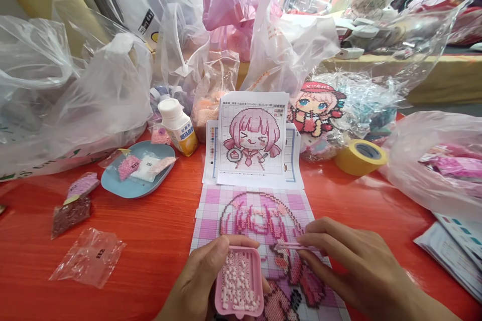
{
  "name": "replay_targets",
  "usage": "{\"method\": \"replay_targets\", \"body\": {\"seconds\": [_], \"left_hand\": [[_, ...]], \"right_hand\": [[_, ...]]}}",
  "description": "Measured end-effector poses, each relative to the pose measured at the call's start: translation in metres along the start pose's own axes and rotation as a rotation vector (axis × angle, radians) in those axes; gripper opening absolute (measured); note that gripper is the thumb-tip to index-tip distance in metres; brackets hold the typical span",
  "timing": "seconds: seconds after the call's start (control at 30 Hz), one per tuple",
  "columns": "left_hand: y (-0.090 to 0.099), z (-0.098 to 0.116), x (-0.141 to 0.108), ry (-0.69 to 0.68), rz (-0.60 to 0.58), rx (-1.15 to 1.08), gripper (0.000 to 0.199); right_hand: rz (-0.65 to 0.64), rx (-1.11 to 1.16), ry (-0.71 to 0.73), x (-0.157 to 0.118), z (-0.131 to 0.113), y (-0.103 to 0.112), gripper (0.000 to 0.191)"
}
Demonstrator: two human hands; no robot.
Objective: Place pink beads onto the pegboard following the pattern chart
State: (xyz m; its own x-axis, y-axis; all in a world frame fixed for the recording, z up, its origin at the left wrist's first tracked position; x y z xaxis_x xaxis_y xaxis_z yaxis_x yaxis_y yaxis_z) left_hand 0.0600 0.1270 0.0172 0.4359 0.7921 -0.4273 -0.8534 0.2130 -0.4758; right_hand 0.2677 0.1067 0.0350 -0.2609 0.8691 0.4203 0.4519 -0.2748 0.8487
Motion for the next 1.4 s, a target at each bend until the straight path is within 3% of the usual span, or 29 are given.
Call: {"method": "replay_targets", "body": {"seconds": [0.17,1.4], "left_hand": [[-0.0015,0.0016,-0.0016,0.005,0.000,-0.015,0.057],[-0.0004,-0.0007,-0.0028,0.021,-0.010,-0.010,0.056]], "right_hand": [[-0.050,-0.018,0.041,-0.0011,0.0024,-0.0036,0.009],[-0.057,-0.034,0.039,-0.0017,0.0037,-0.0059,0.010]]}}
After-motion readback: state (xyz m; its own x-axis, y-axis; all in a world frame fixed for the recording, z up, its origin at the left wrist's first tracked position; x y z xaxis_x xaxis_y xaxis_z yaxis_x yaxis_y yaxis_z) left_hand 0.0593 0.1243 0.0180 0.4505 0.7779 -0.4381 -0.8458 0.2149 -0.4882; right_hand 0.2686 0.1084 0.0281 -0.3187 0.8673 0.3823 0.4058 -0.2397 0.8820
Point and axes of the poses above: each hand's wrist, its own x-axis towards the middle knuckle, its own y-axis out of the back of the hand, z = x × y, the point moved 5 cm from there along x, towards the middle knuckle, and after that the axes turned 11 degrees about -y, right-handed, at the moved point
